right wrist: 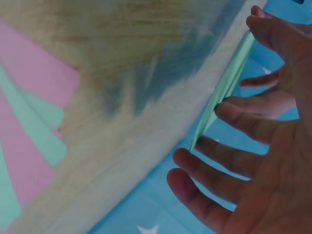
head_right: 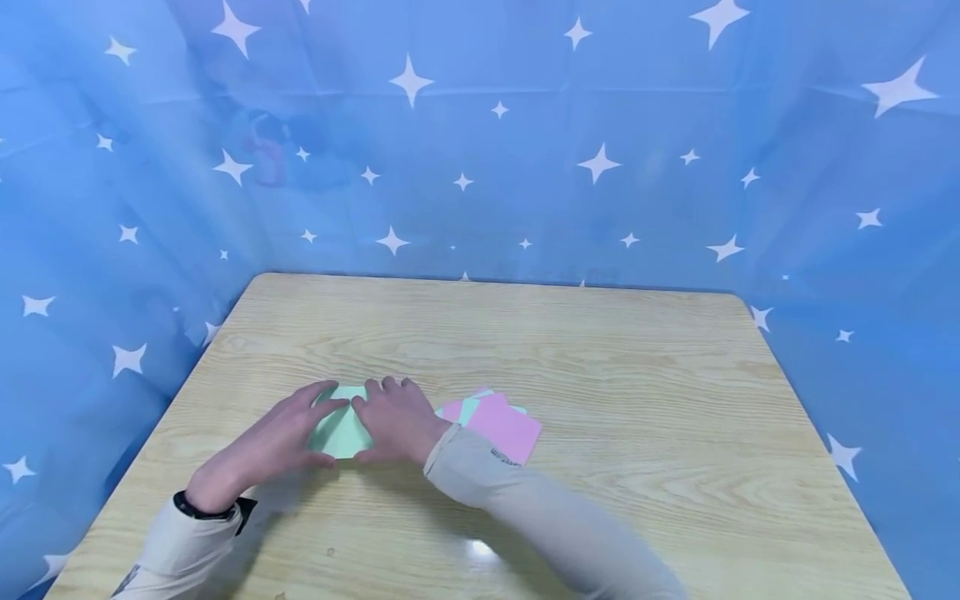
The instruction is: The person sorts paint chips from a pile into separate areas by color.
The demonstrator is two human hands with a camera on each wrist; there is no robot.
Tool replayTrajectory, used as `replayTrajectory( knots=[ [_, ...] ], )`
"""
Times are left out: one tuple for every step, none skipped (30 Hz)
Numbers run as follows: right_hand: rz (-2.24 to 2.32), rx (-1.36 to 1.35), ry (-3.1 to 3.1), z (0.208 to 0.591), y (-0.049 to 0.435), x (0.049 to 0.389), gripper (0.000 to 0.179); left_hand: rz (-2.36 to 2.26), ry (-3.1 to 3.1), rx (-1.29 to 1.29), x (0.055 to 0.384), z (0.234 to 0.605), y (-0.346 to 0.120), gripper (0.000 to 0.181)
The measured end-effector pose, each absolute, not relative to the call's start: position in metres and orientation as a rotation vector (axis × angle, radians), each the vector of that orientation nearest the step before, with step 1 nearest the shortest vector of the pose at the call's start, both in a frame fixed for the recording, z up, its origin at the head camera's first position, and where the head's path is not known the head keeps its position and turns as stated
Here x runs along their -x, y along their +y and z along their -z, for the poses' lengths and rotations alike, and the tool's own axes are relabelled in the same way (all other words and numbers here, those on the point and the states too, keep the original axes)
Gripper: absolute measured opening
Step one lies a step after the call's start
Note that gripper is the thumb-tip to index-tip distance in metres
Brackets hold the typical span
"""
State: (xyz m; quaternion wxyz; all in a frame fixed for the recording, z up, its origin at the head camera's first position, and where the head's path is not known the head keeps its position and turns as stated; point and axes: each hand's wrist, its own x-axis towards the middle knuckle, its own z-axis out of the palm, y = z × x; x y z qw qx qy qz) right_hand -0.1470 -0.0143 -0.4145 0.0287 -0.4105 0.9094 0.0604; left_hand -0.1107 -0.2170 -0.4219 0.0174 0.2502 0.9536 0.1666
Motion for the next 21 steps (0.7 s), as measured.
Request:
replayTrajectory(
  knots=[
    [-0.202, 1.264, 2.798, 0.417, -0.017, 0.147, 0.074, -0.514, 2.955, -0.771, 0.111, 0.425, -0.218, 0.077],
    [-0.223, 1.260, 2.788, 0.419, -0.019, 0.147, 0.075, -0.515, 2.944, -0.761, 0.110, 0.427, -0.220, 0.077],
    [-0.243, 1.254, 2.781, 0.421, -0.021, 0.146, 0.075, -0.515, 2.932, -0.754, 0.110, 0.430, -0.221, 0.077],
    [-0.268, 1.249, 2.773, 0.423, -0.023, 0.146, 0.076, -0.517, 2.920, -0.745, 0.110, 0.433, -0.222, 0.077],
    [-0.279, 1.245, 2.765, 0.425, -0.025, 0.146, 0.076, -0.524, 2.908, -0.736, 0.110, 0.435, -0.223, 0.077],
    [-0.292, 1.242, 2.759, 0.427, -0.026, 0.145, 0.076, -0.531, 2.896, -0.724, 0.109, 0.438, -0.223, 0.076],
    [-0.304, 1.239, 2.753, 0.429, -0.028, 0.145, 0.076, -0.539, 2.886, -0.714, 0.109, 0.440, -0.224, 0.077],
    [-0.310, 1.237, 2.750, 0.431, -0.029, 0.144, 0.075, -0.546, 2.878, -0.706, 0.109, 0.442, -0.225, 0.077],
    [-0.307, 1.237, 2.748, 0.432, -0.030, 0.143, 0.075, -0.556, 2.869, -0.699, 0.109, 0.444, -0.225, 0.077],
    [-0.306, 1.239, 2.746, 0.434, -0.031, 0.142, 0.074, -0.564, 2.859, -0.690, 0.109, 0.445, -0.225, 0.077],
    [-0.307, 1.240, 2.745, 0.435, -0.031, 0.141, 0.074, -0.568, 2.849, -0.682, 0.108, 0.447, -0.225, 0.077],
    [-0.314, 1.240, 2.744, 0.436, -0.032, 0.141, 0.074, -0.570, 2.837, -0.668, 0.108, 0.448, -0.225, 0.076],
    [-0.317, 1.238, 2.742, 0.437, -0.032, 0.140, 0.074, -0.572, 2.826, -0.661, 0.108, 0.449, -0.225, 0.076],
    [-0.320, 1.235, 2.742, 0.438, -0.032, 0.139, 0.074, -0.575, 2.815, -0.653, 0.108, 0.450, -0.225, 0.075],
    [-0.326, 1.232, 2.741, 0.439, -0.032, 0.139, 0.073, -0.578, 2.803, -0.645, 0.108, 0.450, -0.224, 0.075],
    [-0.332, 1.226, 2.741, 0.439, -0.032, 0.139, 0.073, -0.576, 2.795, -0.641, 0.109, 0.450, -0.224, 0.075],
    [-0.336, 1.222, 2.741, 0.440, -0.032, 0.139, 0.073, -0.580, 2.789, -0.639, 0.109, 0.450, -0.224, 0.075],
    [-0.336, 1.214, 2.739, 0.440, -0.031, 0.140, 0.073, -0.585, 2.784, -0.639, 0.110, 0.449, -0.223, 0.074],
    [-0.334, 1.207, 2.738, 0.440, -0.031, 0.140, 0.073, -0.591, 2.779, -0.643, 0.110, 0.449, -0.223, 0.074],
    [-0.331, 1.199, 2.738, 0.440, -0.031, 0.140, 0.073, -0.599, 2.774, -0.645, 0.111, 0.448, -0.223, 0.074],
    [-0.326, 1.193, 2.736, 0.440, -0.031, 0.141, 0.073, -0.608, 2.767, -0.645, 0.112, 0.448, -0.222, 0.074]
  ],
)
